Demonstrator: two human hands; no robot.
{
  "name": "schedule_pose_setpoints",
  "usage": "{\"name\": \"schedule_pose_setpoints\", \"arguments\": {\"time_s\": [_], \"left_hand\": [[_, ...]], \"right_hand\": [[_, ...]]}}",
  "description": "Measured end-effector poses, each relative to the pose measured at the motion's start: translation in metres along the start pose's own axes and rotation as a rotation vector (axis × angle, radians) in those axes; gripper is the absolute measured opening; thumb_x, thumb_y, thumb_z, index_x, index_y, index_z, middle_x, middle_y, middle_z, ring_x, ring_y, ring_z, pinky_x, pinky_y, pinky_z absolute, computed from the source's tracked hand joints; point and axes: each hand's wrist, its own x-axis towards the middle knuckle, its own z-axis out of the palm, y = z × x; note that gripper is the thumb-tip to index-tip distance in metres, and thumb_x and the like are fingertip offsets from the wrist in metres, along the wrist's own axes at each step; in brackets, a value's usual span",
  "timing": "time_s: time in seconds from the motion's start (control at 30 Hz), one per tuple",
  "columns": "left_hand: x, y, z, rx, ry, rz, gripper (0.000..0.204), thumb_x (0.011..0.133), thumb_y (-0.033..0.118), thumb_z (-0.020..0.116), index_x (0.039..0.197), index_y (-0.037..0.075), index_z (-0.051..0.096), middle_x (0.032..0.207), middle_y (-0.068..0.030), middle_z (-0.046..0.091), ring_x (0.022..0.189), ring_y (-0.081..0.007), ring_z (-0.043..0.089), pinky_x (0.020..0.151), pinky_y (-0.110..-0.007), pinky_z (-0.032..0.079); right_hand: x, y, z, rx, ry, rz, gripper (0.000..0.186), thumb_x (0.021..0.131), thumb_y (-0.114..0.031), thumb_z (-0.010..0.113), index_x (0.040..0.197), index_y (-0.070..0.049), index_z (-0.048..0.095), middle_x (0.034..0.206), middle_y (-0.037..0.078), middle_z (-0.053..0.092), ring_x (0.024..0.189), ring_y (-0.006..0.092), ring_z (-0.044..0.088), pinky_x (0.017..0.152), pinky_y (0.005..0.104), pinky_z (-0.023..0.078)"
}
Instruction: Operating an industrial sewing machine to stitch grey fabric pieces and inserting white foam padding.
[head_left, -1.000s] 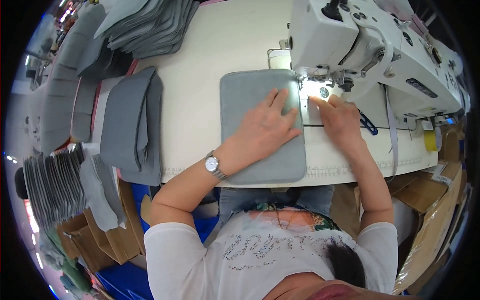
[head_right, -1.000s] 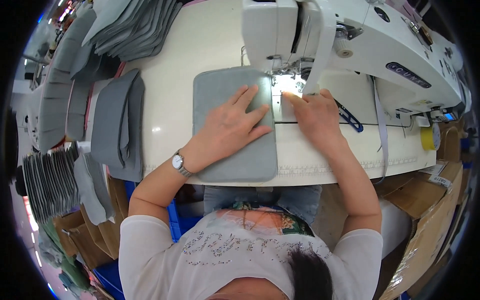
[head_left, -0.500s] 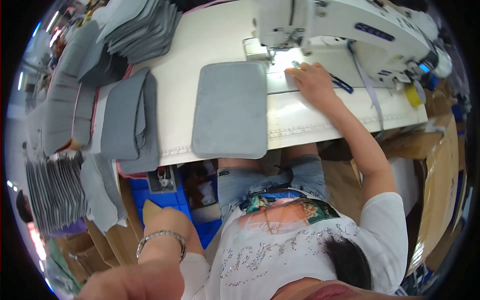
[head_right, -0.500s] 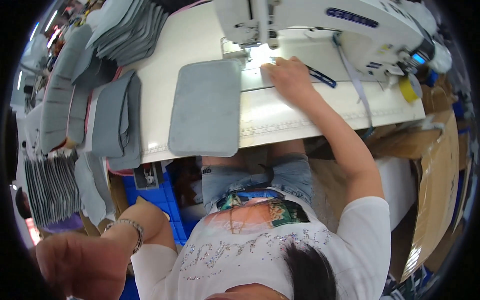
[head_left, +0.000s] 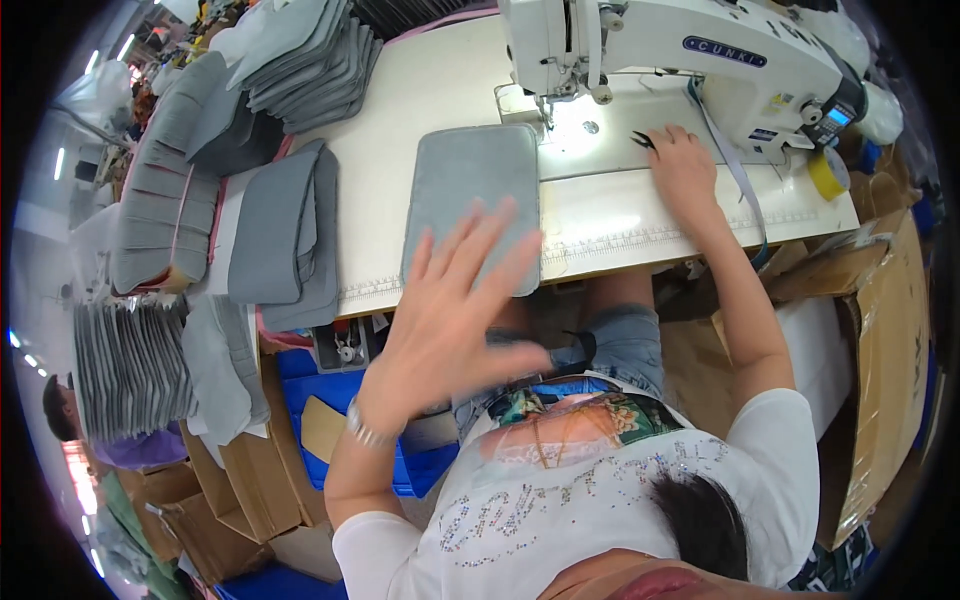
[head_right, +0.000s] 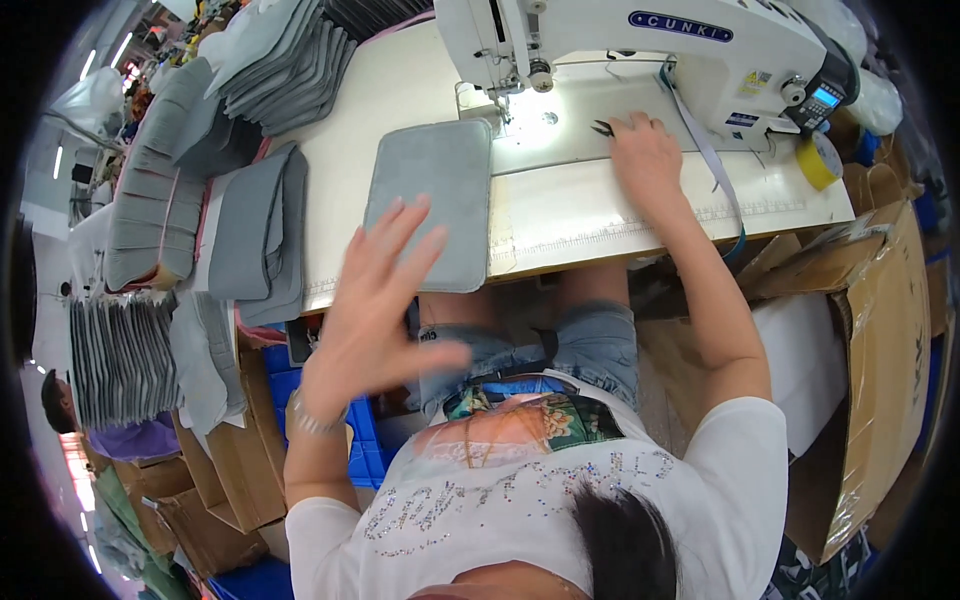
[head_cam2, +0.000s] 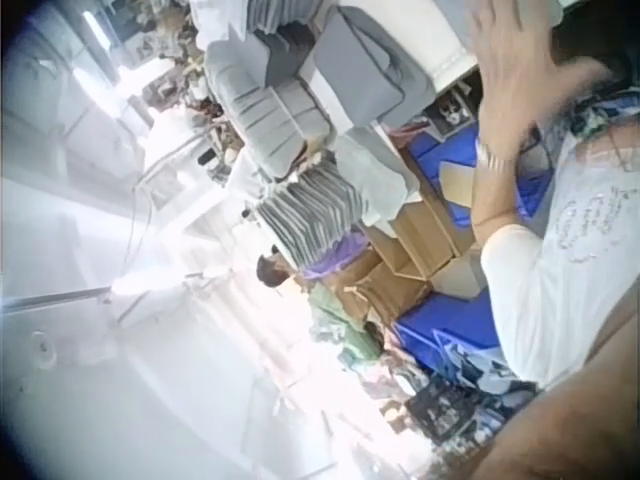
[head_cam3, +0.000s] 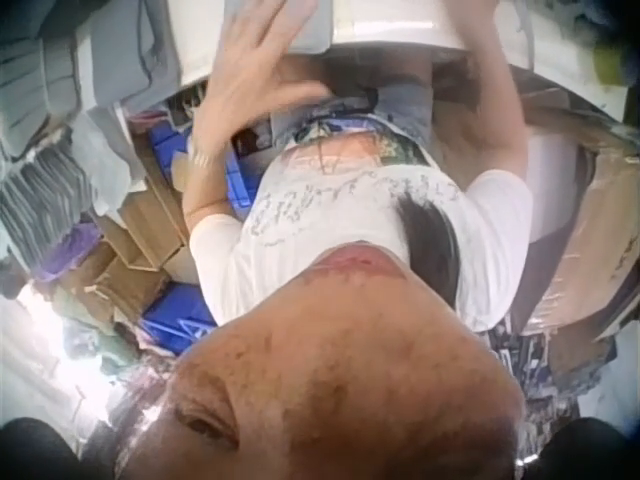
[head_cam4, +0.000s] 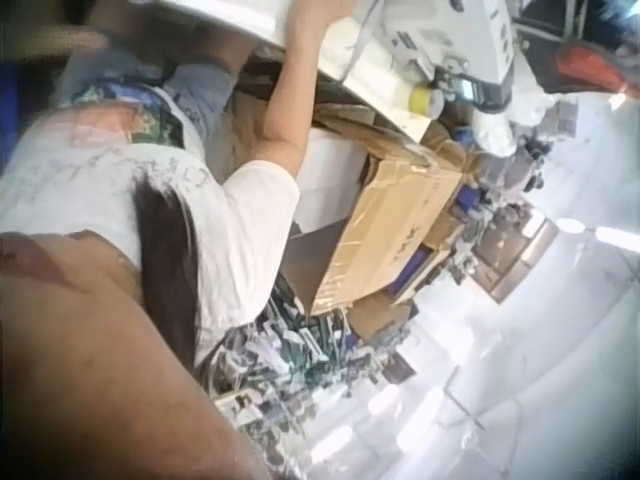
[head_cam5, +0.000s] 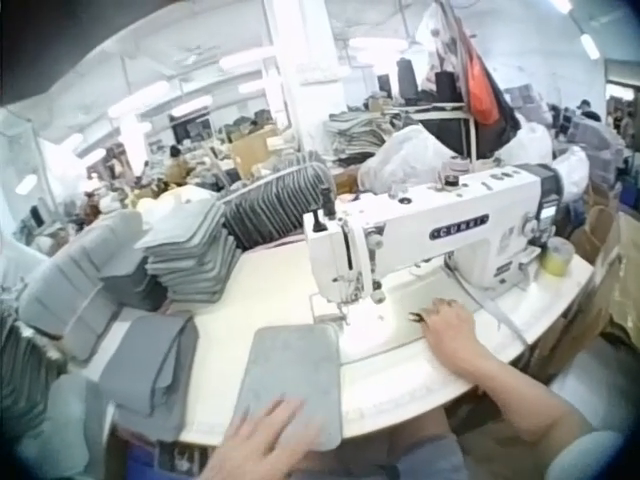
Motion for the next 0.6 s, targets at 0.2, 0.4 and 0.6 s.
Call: {"name": "schedule_pose_setpoints", "arguments": {"time_s": [0.2, 0.4, 0.6], "left_hand": [[-0.068, -0.087, 0.051, 0.284, -0.113, -0.226, 0.074, 0.067, 0.008, 0.073, 0.136, 0.015, 0.048, 0.147, -0.0100, 0.038, 0.134, -0.0340, 0.036, 0.104, -0.057, 0.033], [-0.108, -0.086, 0.040, 0.172, 0.162, -0.285, 0.060, 0.067, -0.008, 0.061, 0.125, 0.009, 0.059, 0.131, -0.0132, 0.056, 0.122, -0.0335, 0.051, 0.102, -0.048, 0.039], [-0.097, -0.089, 0.032, -1.080, 1.155, -0.739, 0.044, 0.090, 0.003, 0.060, 0.131, -0.001, 0.046, 0.123, -0.0069, 0.056, 0.110, -0.0184, 0.056, 0.096, -0.033, 0.044]], "right_hand": [[-0.005, 0.026, 0.007, 0.028, -0.128, -0.121, 0.029, 0.080, -0.005, 0.055, 0.107, -0.006, 0.064, 0.099, 0.010, 0.063, 0.097, 0.0280, 0.059, 0.079, 0.0381, 0.050], [0.003, 0.011, 0.007, 0.207, -0.059, -0.123, 0.024, 0.084, -0.006, 0.051, 0.105, -0.007, 0.062, 0.097, 0.011, 0.063, 0.093, 0.0293, 0.060, 0.076, 0.0399, 0.051], [0.002, 0.022, 0.027, 0.187, -0.040, -0.060, 0.022, 0.090, -0.010, 0.054, 0.110, -0.012, 0.062, 0.101, 0.010, 0.063, 0.092, 0.0306, 0.060, 0.075, 0.0408, 0.050]]}}
